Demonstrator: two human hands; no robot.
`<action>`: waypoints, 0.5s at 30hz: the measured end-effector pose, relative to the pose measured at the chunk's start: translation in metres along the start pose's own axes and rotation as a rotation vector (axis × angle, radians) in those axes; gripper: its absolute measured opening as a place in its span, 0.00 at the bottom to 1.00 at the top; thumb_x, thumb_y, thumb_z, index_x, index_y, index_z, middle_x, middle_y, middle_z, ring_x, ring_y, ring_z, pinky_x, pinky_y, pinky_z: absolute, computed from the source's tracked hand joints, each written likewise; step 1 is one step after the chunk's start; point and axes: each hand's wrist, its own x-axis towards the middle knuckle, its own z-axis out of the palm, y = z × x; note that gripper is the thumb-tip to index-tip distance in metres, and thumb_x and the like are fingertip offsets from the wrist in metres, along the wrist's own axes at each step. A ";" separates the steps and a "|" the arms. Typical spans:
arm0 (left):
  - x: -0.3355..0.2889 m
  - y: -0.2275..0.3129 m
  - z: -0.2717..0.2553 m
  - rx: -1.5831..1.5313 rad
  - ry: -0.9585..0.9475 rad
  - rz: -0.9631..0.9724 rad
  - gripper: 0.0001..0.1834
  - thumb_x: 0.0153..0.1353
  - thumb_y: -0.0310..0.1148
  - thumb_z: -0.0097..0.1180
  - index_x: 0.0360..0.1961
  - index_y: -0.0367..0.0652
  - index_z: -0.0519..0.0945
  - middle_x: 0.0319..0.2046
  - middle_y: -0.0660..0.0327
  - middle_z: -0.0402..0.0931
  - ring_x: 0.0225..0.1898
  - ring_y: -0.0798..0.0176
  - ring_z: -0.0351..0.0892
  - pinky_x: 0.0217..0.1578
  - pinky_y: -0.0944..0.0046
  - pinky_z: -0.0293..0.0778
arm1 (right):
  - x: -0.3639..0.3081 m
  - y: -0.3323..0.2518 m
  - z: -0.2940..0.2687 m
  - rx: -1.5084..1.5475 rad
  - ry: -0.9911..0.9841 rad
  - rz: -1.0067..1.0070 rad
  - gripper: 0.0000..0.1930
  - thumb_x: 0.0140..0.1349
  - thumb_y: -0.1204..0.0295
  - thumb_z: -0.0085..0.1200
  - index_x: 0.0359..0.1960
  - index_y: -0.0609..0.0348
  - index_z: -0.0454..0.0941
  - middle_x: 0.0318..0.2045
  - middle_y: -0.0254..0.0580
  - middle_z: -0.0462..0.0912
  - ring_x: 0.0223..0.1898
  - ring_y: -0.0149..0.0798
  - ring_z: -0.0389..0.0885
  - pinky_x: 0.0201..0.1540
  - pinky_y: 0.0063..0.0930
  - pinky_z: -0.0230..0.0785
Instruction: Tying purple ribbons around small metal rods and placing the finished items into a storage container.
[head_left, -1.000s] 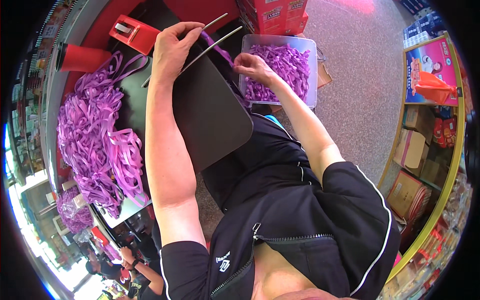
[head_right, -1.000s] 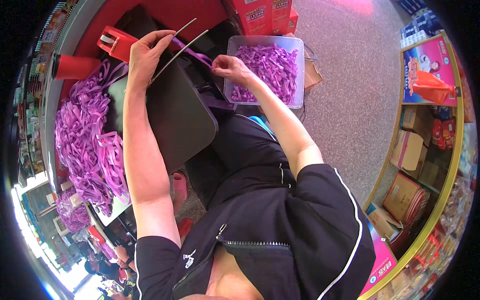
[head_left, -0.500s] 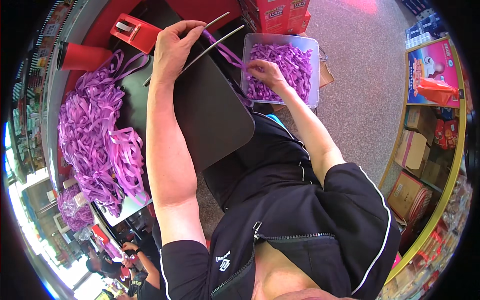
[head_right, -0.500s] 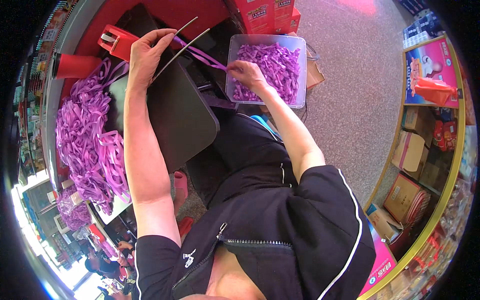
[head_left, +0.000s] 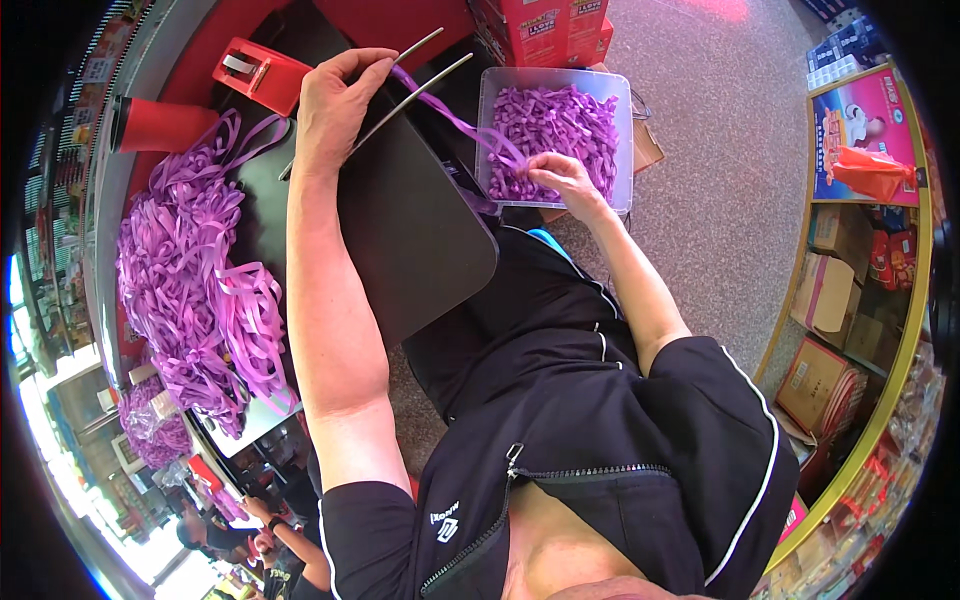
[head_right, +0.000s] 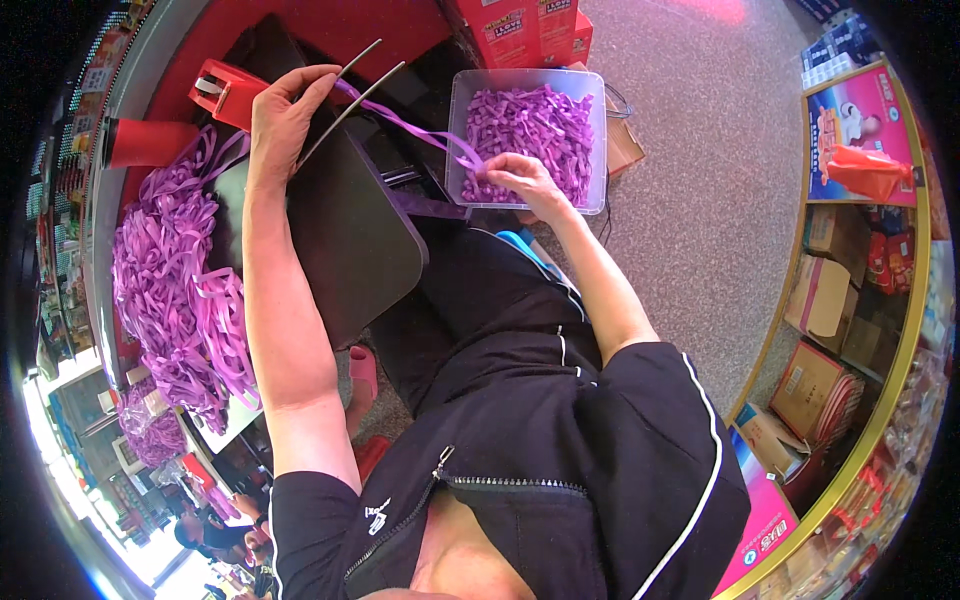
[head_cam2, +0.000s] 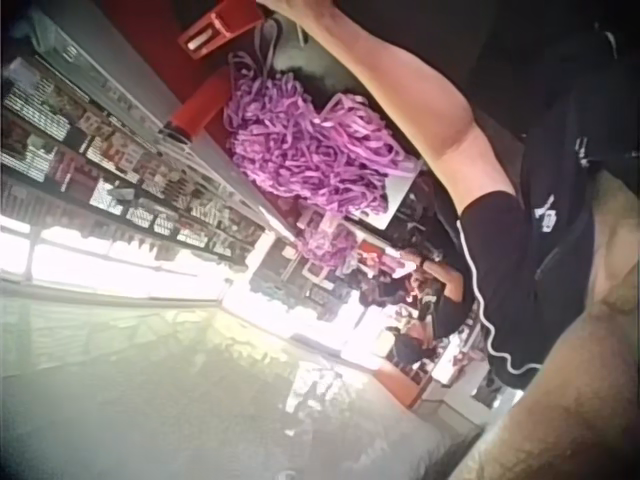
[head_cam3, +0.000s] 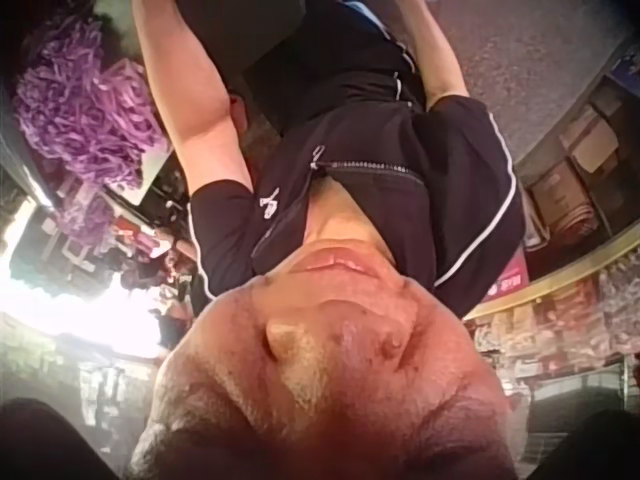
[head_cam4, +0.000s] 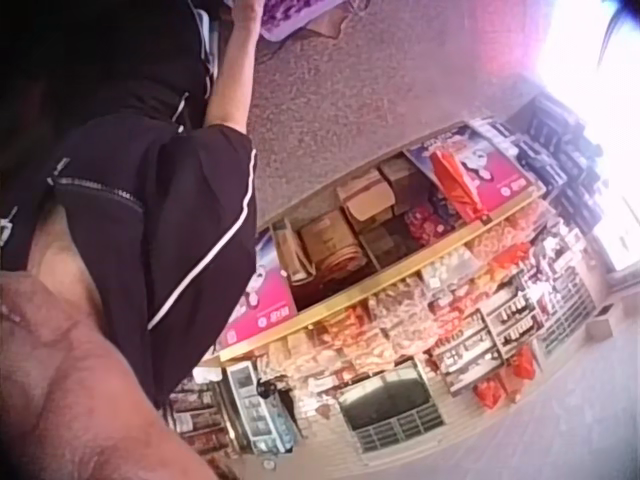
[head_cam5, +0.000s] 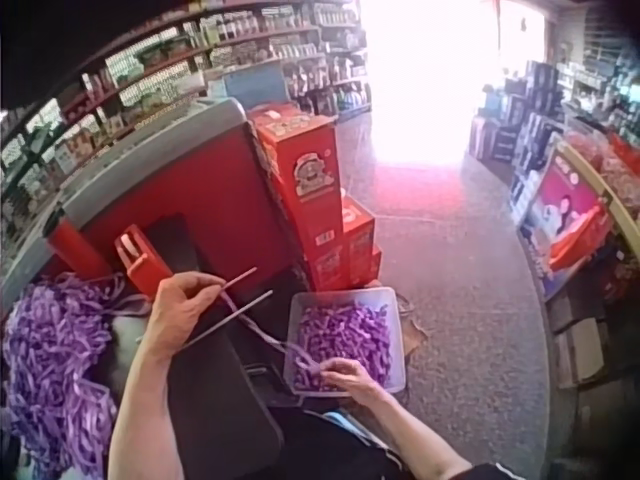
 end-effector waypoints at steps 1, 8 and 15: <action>0.000 0.000 0.000 -0.003 0.001 -0.013 0.10 0.61 0.29 0.58 0.41 0.36 0.83 0.34 0.67 0.81 0.36 0.77 0.75 0.40 0.76 0.69 | 0.003 -0.004 0.005 0.129 0.054 -0.133 0.09 0.60 0.69 0.58 0.40 0.60 0.80 0.36 0.33 0.82 0.31 0.22 0.74 0.36 0.13 0.66; 0.001 0.000 0.000 -0.012 0.002 -0.002 0.10 0.61 0.29 0.58 0.41 0.36 0.83 0.34 0.66 0.81 0.36 0.77 0.75 0.40 0.76 0.69 | 0.054 -0.023 -0.001 0.472 0.366 0.000 0.08 0.57 0.73 0.60 0.37 0.61 0.79 0.29 0.34 0.82 0.23 0.20 0.69 0.25 0.12 0.61; 0.001 0.000 0.000 0.024 0.007 -0.003 0.10 0.60 0.30 0.58 0.41 0.36 0.83 0.34 0.67 0.80 0.36 0.77 0.75 0.40 0.76 0.68 | 0.097 0.005 0.014 -0.033 0.533 0.034 0.10 0.52 0.70 0.63 0.35 0.60 0.81 0.27 0.34 0.82 0.31 0.29 0.78 0.36 0.23 0.69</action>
